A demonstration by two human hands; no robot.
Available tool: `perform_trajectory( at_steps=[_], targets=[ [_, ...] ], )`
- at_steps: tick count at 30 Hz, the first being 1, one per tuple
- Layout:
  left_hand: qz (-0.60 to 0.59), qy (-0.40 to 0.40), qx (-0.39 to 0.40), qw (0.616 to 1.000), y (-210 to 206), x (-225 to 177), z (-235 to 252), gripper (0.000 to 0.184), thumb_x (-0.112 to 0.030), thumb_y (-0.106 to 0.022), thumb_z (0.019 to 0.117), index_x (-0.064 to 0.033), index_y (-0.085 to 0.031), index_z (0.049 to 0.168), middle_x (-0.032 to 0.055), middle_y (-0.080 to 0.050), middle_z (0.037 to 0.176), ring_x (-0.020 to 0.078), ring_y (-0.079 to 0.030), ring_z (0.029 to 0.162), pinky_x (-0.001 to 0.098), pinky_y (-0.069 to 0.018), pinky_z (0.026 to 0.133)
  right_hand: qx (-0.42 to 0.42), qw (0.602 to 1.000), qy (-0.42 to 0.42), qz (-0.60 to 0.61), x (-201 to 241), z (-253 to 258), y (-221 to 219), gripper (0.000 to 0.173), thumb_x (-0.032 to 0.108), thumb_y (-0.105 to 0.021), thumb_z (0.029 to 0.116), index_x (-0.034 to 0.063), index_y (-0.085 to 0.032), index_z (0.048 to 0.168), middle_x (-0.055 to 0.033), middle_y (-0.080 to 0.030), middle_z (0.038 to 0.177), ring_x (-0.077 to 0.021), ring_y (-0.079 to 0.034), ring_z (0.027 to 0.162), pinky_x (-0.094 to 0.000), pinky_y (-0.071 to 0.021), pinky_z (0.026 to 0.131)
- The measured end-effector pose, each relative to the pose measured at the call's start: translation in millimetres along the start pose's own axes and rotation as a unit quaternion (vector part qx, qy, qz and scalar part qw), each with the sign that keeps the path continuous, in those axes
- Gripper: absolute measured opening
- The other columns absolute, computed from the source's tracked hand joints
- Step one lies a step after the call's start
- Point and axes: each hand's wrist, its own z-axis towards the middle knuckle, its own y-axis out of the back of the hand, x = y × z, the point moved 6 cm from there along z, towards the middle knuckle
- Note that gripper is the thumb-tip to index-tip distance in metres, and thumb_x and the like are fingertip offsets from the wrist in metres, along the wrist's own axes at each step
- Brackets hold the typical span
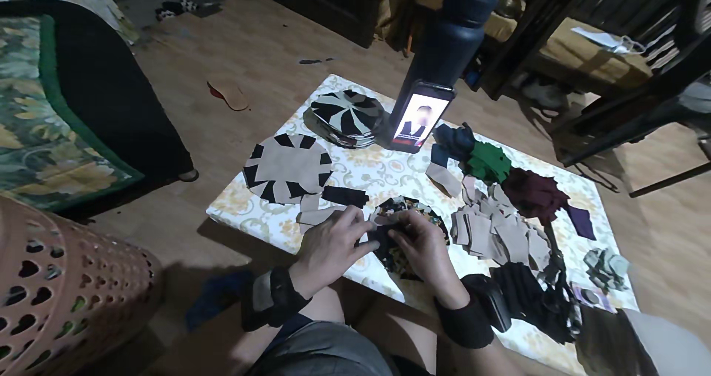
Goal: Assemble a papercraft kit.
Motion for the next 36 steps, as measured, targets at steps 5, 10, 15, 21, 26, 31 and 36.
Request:
perform_trajectory(
  at_steps=[5, 10, 15, 21, 26, 31, 36],
  targets=[
    [0.003, -0.005, 0.007, 1.000, 0.7, -2.1, 1.6, 0.032, -0.041, -0.068, 0.0949, -0.0118, -0.077, 0.106, 0.0113, -0.069, 0.107, 0.0272, -0.069, 0.084, 0.0455, -0.0573, 0.067, -0.012, 0.999, -0.008, -0.038, 1.3, 0.6, -0.8, 0.026, 0.007, -0.069, 0.0925, 0.0021, -0.068, 0.118, -0.0107, -0.073, 0.107, -0.0169, -0.072, 0.096, -0.0365, -0.0592, 0.088],
    [0.015, 0.003, 0.027, 1.000, 0.6, -3.0, 2.7, 0.034, -0.042, -0.067, 0.0953, -0.0111, -0.077, 0.106, 0.0114, -0.069, 0.109, 0.0277, -0.069, 0.087, 0.0465, -0.0575, 0.070, -0.081, 0.976, -0.003, -0.203, 11.4, -4.7, 8.3, 0.025, 0.004, -0.064, 0.0929, 0.0068, -0.071, 0.117, -0.0141, -0.068, 0.110, -0.0285, -0.070, 0.083, -0.0476, -0.0582, 0.070],
    [0.017, 0.000, 0.025, 1.000, -0.7, -1.1, 1.9, 0.034, -0.042, -0.067, 0.0952, -0.0109, -0.077, 0.106, 0.0113, -0.069, 0.109, 0.0268, -0.069, 0.085, 0.0458, -0.0578, 0.069, -0.090, 0.972, 0.065, -0.209, 11.8, -11.7, 6.1, 0.020, 0.006, -0.059, 0.0958, 0.0073, -0.074, 0.110, -0.0116, -0.072, 0.098, -0.0270, -0.071, 0.082, -0.0467, -0.0587, 0.068],
    [-0.050, 0.016, -0.001, 0.999, 6.5, 1.6, 2.5, 0.033, -0.043, -0.067, 0.0960, -0.0141, -0.078, 0.109, 0.0091, -0.070, 0.111, 0.0240, -0.069, 0.090, 0.0459, -0.0581, 0.075, -0.082, 0.990, 0.051, -0.107, 8.4, -4.9, 32.4, 0.027, 0.007, -0.060, 0.0972, 0.0006, -0.067, 0.122, -0.0110, -0.071, 0.096, -0.0188, -0.066, 0.074, -0.0379, -0.0577, 0.068],
    [-0.234, 0.010, -0.199, 0.952, 50.1, 19.1, -12.1, 0.026, -0.017, -0.056, 0.1009, 0.0010, -0.074, 0.107, 0.0071, -0.069, 0.105, 0.0004, -0.062, 0.086, 0.0163, -0.0528, 0.076, -0.192, 0.967, 0.143, -0.083, 17.5, -5.5, 62.5, 0.027, 0.005, -0.060, 0.0972, -0.0028, -0.063, 0.123, -0.0162, -0.067, 0.113, -0.0166, -0.067, 0.086, -0.0305, -0.0580, 0.071],
    [-0.293, 0.017, -0.269, 0.917, 81.3, 46.4, -29.6, 0.029, -0.019, -0.044, 0.1073, -0.0048, -0.070, 0.109, -0.0073, -0.064, 0.098, -0.0072, -0.050, 0.067, 0.0111, -0.0435, 0.059, -0.019, 0.943, 0.234, -0.236, 19.4, -2.3, 15.5, 0.049, 0.044, -0.049, 0.1055, 0.0078, -0.063, 0.135, -0.0178, -0.058, 0.144, -0.0353, -0.054, 0.134, -0.0564, -0.0440, 0.110],
    [-0.288, 0.022, -0.290, 0.913, 94.7, 64.0, -39.2, 0.030, -0.019, -0.047, 0.1059, -0.0022, -0.071, 0.107, -0.0025, -0.064, 0.104, -0.0040, -0.051, 0.069, 0.0126, -0.0440, 0.059, 0.110, 0.930, 0.149, -0.317, -5.0, -3.5, -27.7, 0.080, 0.077, -0.025, 0.0978, 0.0250, -0.045, 0.155, -0.0034, -0.035, 0.166, -0.0307, -0.024, 0.156, -0.0626, -0.0188, 0.124]
  ],
)
